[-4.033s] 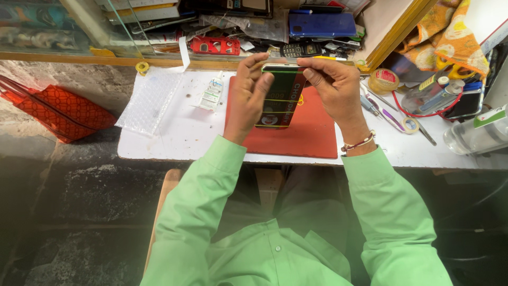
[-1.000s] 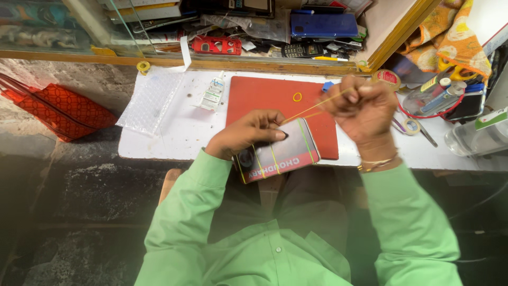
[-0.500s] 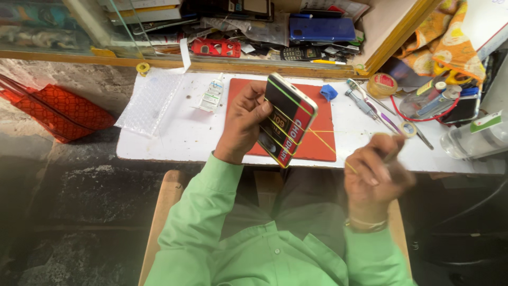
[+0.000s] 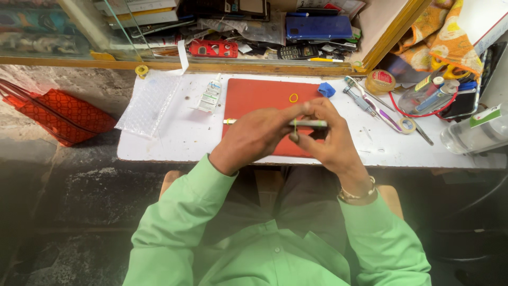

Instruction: The person applies adhesive to a smartphone back cover, places a SIM card tray, and assembles the phone. They then secure the device with multiple rubber bands and inspect the assembled unit.

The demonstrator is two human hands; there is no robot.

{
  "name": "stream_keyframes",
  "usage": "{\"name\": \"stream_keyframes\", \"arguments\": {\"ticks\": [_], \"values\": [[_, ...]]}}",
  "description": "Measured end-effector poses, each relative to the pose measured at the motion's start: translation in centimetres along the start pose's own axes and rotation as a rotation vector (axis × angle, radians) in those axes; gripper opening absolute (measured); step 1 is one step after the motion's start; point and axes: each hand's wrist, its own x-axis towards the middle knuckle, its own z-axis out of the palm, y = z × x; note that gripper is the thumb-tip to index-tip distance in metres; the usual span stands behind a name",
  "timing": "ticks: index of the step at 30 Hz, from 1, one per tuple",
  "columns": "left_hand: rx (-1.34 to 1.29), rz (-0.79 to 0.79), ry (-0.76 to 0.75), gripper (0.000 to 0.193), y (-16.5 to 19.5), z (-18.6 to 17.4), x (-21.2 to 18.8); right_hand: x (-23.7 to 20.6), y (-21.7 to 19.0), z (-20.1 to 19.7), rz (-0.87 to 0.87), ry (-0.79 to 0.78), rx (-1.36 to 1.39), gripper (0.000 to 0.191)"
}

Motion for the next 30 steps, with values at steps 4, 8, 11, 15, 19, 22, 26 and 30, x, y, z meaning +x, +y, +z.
{"name": "stream_keyframes", "arguments": {"ticks": [4, 8, 11, 15, 19, 22, 26, 30], "values": [[-0.611, -0.197, 0.266, 0.034, -2.5, 3.0, -0.8, 1.3, 1.8, 0.4, 0.010, 0.312, 0.464, 0.028], [-0.726, -0.392, 0.552, 0.026, -6.8, 6.7, -0.5, 2.7, 4.1, 2.0, -0.146, 0.557, 0.206, 0.020], [-0.987, -0.366, 0.631, 0.025, -9.0, 8.7, -0.4, 3.5, 5.2, 2.9, 0.059, 0.517, 0.295, 0.018], [-1.082, -0.358, 0.681, 0.024, -10.5, 9.8, -0.6, 3.6, 5.7, 2.9, 0.022, 0.466, 0.190, 0.015], [-1.063, -0.354, 0.676, 0.024, -10.6, 9.8, -1.0, 2.9, 5.6, 2.2, -0.016, 0.397, -0.155, 0.017], [-1.140, -0.393, 0.661, 0.030, -10.3, 9.4, -1.1, 2.7, 5.7, 1.6, -0.019, 0.351, -0.061, 0.017], [-1.080, -0.431, 0.709, 0.033, -10.0, 9.3, -0.7, 3.0, 5.9, 1.9, -0.023, 0.352, -0.023, 0.017], [-1.027, -0.450, 0.785, 0.033, -9.8, 9.6, -0.4, 3.0, 6.0, 2.7, -0.020, 0.337, 0.100, 0.021]]}}
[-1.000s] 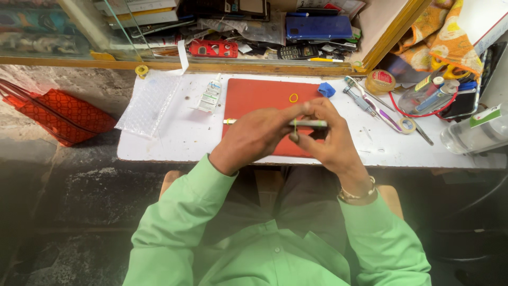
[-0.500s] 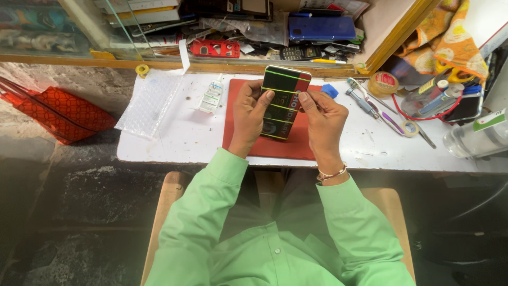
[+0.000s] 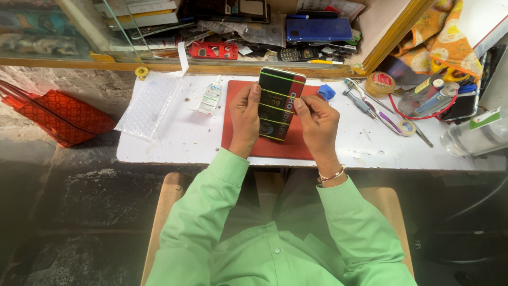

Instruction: The person applies adhesive to a smartphone back cover, places a SIM card tray, and assembles the phone. They then secure the device with multiple rubber bands and inspect the assembled unit.

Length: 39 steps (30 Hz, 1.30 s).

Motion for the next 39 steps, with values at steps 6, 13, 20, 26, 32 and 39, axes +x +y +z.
{"name": "stream_keyframes", "arguments": {"ticks": [6, 13, 20, 26, 32, 39], "values": [[0.074, -0.094, -0.071, 0.041, 1.0, -0.9, -0.2, 0.5, 0.1, -0.2, -0.031, -0.025, 0.009, 0.030], [0.037, -0.160, -0.107, 0.040, 3.8, -2.6, -0.8, 1.5, 1.2, 0.5, 0.233, 0.192, 0.653, 0.026], [0.534, 0.101, -0.221, 0.019, 12.8, -1.8, 4.5, 1.8, 2.7, -3.0, 0.206, -0.176, -0.067, 0.022], [1.314, 0.157, -0.580, 0.020, 17.2, 2.4, 6.8, 3.6, 5.7, -3.6, -0.051, -0.321, -0.765, 0.021], [1.253, 0.152, -0.654, 0.023, 15.2, 2.9, 6.5, 3.3, 8.6, -3.0, -0.182, -0.261, -0.894, 0.010], [0.878, 0.134, -0.608, 0.040, 14.2, 1.3, 5.5, 5.3, 5.4, -3.0, -0.069, -0.116, -0.621, 0.006]]}}
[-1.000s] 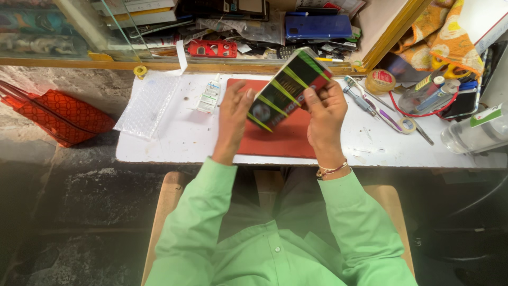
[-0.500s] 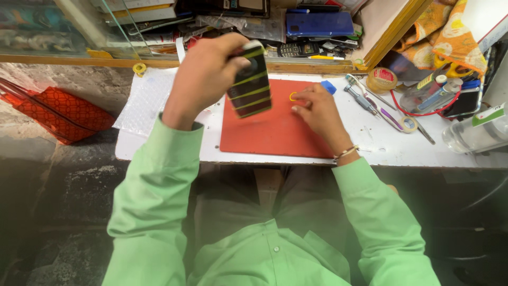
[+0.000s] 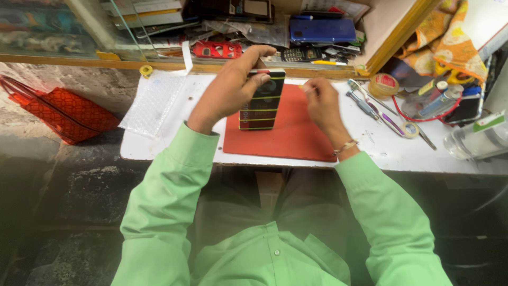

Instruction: The person applies adhesive to a smartphone back cover, places a SIM card tray, and assembles the phone. They then secure the device with multiple rubber bands and inspect the assembled unit.

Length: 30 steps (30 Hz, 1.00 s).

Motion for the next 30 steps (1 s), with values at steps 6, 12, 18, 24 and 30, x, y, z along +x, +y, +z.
{"name": "stream_keyframes", "arguments": {"ticks": [6, 12, 18, 24, 30], "values": [[-0.064, 0.022, 0.099, 0.041, 0.2, 0.8, -1.1, 1.3, -8.2, -4.0, -0.123, -0.138, 0.390, 0.007], [0.052, 0.253, 0.258, 0.016, 0.3, 2.2, -1.0, 1.8, -13.1, -3.7, -0.324, -0.201, 0.327, 0.011], [0.063, 0.185, 0.305, 0.011, 0.0, 2.7, -1.1, 0.7, -13.4, -3.0, -0.271, -0.175, 0.568, 0.010], [0.033, 0.155, 0.303, 0.010, 0.2, 2.8, -1.1, 0.2, -14.0, -2.3, -0.382, 0.025, 0.316, 0.024], [0.069, 0.144, 0.254, 0.008, 0.6, 2.4, -1.2, 0.3, -13.7, -2.4, -0.437, 0.030, 0.347, 0.007]]}}
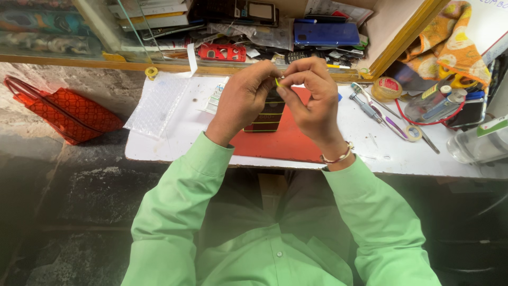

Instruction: The person applies adhesive to a smartphone back cover, places a SIM card tray, and assembles the phone. They then secure the device with multiple rubber bands and inspect the assembled unit.

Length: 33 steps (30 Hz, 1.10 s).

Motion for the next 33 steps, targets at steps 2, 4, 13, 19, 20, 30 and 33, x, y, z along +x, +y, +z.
{"name": "stream_keyframes", "arguments": {"ticks": [2, 4, 13, 19, 20, 30, 33], "values": [[-0.010, -0.013, -0.004, 0.007, 0.1, -0.1, 0.0, -0.5, 0.1, -0.3, 0.014, -0.016, 0.334, 0.006], [-0.022, -0.008, -0.006, 0.008, 0.2, 0.0, 0.1, -1.0, 0.1, -0.5, 0.041, 0.037, 0.742, 0.005], [-0.031, -0.035, -0.128, 0.024, 0.5, -1.0, -0.2, -1.3, -1.0, -2.3, 0.171, 0.039, 0.065, 0.028], [-0.050, -0.027, -0.249, 0.044, 0.5, -2.2, -0.7, -0.5, -1.6, -2.5, 0.202, -0.211, -0.192, 0.061], [-0.024, -0.032, -0.247, 0.047, 0.5, -2.3, -0.7, -0.3, -1.5, -2.2, 0.173, -0.221, -0.191, 0.061], [-0.004, -0.022, -0.246, 0.024, -0.1, -2.5, -1.2, -0.9, 2.1, 0.4, 0.394, -0.252, -0.221, 0.062], [-0.047, -0.041, -0.240, 0.023, -0.6, -2.9, -1.3, -2.6, 3.8, 1.9, 0.552, -0.262, -0.135, 0.062]]}}
